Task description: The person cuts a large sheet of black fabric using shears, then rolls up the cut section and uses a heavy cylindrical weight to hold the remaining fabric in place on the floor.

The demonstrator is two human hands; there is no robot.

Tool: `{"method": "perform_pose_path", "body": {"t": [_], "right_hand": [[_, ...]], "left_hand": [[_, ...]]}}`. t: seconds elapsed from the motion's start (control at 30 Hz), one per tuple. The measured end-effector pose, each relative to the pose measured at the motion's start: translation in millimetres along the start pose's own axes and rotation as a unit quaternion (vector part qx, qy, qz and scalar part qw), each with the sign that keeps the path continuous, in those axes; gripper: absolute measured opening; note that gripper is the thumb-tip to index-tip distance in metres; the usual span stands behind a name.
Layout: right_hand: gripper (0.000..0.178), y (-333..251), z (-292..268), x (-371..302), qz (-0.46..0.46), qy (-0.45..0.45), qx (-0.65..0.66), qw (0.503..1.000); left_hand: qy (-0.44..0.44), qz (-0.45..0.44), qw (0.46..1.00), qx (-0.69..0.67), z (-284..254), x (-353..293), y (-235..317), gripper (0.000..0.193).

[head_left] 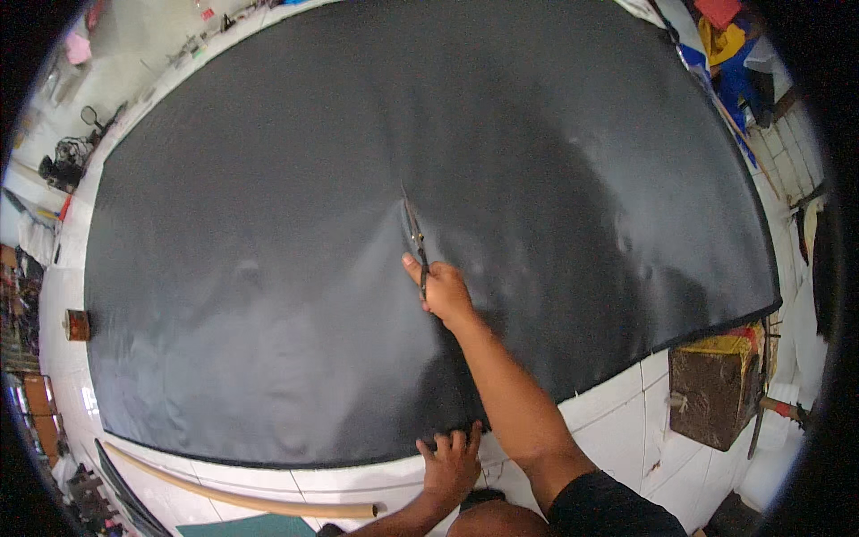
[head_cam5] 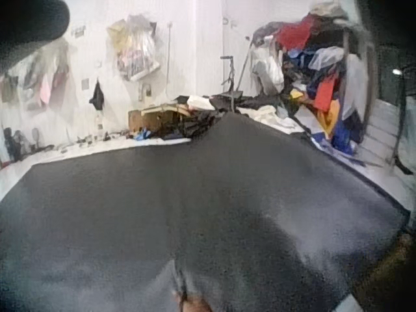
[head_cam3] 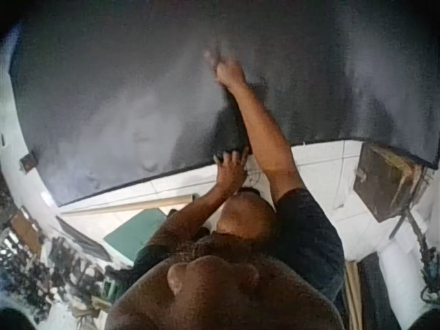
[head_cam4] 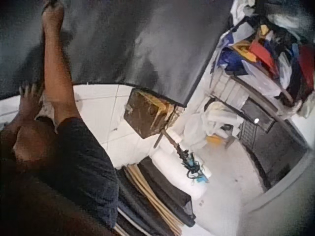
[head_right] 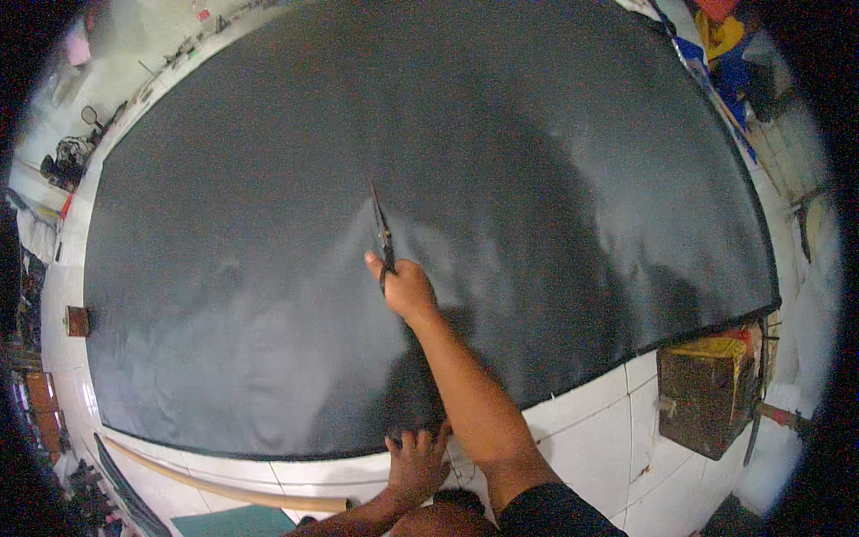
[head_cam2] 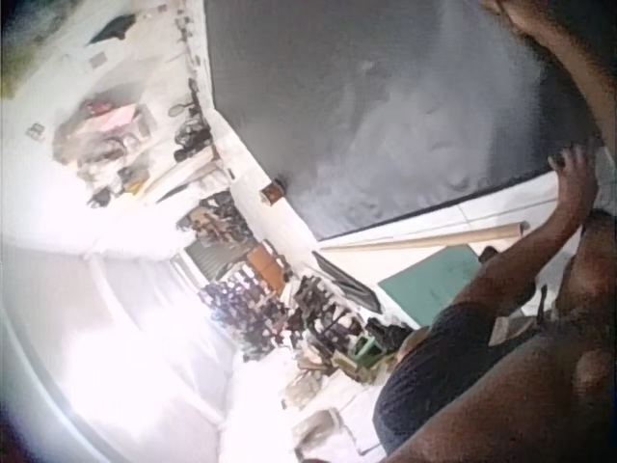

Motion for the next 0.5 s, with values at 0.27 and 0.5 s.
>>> {"method": "perform_pose_path", "body": {"t": [0.27,0.5], "right_hand": [[0.059,-54.1,3.2,91.7,-0.028,0.009,0.024,0.999],[0.058,-66.2,8.8,106.0,-0.012,0.003,0.056,0.998]], "left_hand": [[0.015,-0.008,1.000,0.003,0.6,5.6,-2.6,0.073],[0.034,-0.014,0.999,0.003,5.7,4.9,-5.4,0.070]]}}
Point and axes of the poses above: each hand's wrist, its own x-axis towards the middle knuckle, its own z-axis out of the palm, y = z × x, the point moved 4 cm from there along x, towards the middle knuckle, and after that the axes turned 2 degrees about -x, right-handed, at the moved point
